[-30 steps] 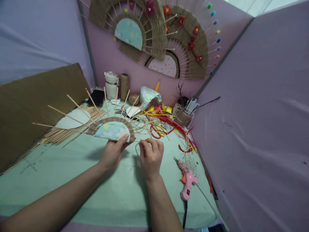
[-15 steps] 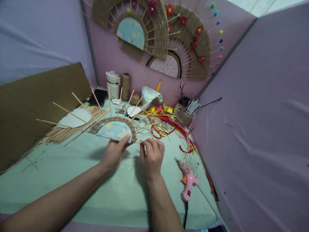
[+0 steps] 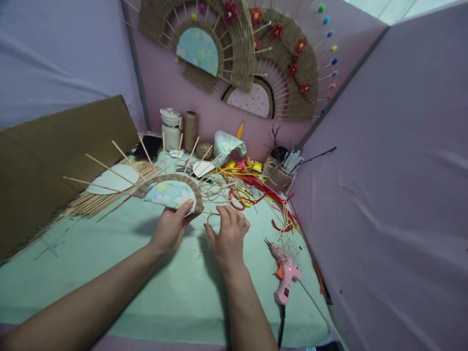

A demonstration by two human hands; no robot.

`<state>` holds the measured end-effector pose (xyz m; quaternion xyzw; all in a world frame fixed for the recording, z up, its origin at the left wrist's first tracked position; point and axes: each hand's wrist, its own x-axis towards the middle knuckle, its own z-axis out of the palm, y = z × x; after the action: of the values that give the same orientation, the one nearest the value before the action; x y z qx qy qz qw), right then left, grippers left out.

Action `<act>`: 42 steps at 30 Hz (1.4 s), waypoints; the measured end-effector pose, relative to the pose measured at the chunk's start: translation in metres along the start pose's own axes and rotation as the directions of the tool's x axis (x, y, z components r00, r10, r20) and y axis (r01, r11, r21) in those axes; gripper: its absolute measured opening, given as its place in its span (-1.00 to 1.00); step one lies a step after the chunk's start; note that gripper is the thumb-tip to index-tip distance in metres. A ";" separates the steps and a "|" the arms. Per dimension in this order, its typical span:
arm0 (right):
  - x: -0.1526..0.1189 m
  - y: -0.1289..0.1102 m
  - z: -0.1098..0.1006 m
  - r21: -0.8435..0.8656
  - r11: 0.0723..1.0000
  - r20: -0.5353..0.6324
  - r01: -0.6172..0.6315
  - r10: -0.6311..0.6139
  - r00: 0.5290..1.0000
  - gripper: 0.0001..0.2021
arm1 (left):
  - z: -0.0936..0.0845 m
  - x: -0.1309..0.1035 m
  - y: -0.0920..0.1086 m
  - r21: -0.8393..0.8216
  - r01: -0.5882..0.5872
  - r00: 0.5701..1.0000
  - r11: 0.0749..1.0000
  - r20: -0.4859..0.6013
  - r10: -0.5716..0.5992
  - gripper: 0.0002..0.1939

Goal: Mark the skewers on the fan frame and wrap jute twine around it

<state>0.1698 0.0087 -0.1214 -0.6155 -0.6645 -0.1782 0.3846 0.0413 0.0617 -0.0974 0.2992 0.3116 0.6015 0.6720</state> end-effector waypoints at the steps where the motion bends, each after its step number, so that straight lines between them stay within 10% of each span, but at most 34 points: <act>1: -0.001 0.000 -0.001 -0.001 1.000 -0.034 0.004 -0.004 0.999 -0.57 | 0.000 0.001 0.002 -0.019 0.004 1.000 1.000 -0.019 -0.004 -0.63; 6: -0.003 -0.004 -0.004 0.109 0.992 -0.228 0.061 -0.035 0.973 -0.81 | -0.005 0.008 0.006 -0.129 0.024 0.997 0.991 -0.063 -0.033 -0.66; 11: -0.004 -0.009 -0.001 0.502 0.843 0.042 -0.191 0.196 0.980 -0.86 | -0.007 0.011 0.009 -0.144 0.065 0.995 0.987 -0.064 -0.075 -0.65; 17: 0.003 -0.012 0.000 0.686 0.313 0.457 -0.657 0.518 0.723 -0.83 | -0.004 0.006 0.008 -0.070 0.040 0.999 0.997 -0.021 -0.042 -0.66; 25: 0.009 -0.015 -0.001 0.692 -0.311 0.685 -0.651 0.567 0.458 -0.79 | -0.008 0.001 -0.007 0.154 -0.057 0.995 0.986 0.093 0.043 -0.72; 42: 0.010 -0.015 0.004 0.650 -0.445 0.746 -0.616 0.531 0.403 -0.84 | -0.009 -0.004 -0.007 0.372 -0.212 0.973 0.904 0.163 0.161 -0.81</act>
<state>0.1546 0.0156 -0.1132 -0.4411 -0.1426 0.5696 0.6787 0.0388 0.0575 -0.1086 0.4924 0.3502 0.5691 0.5577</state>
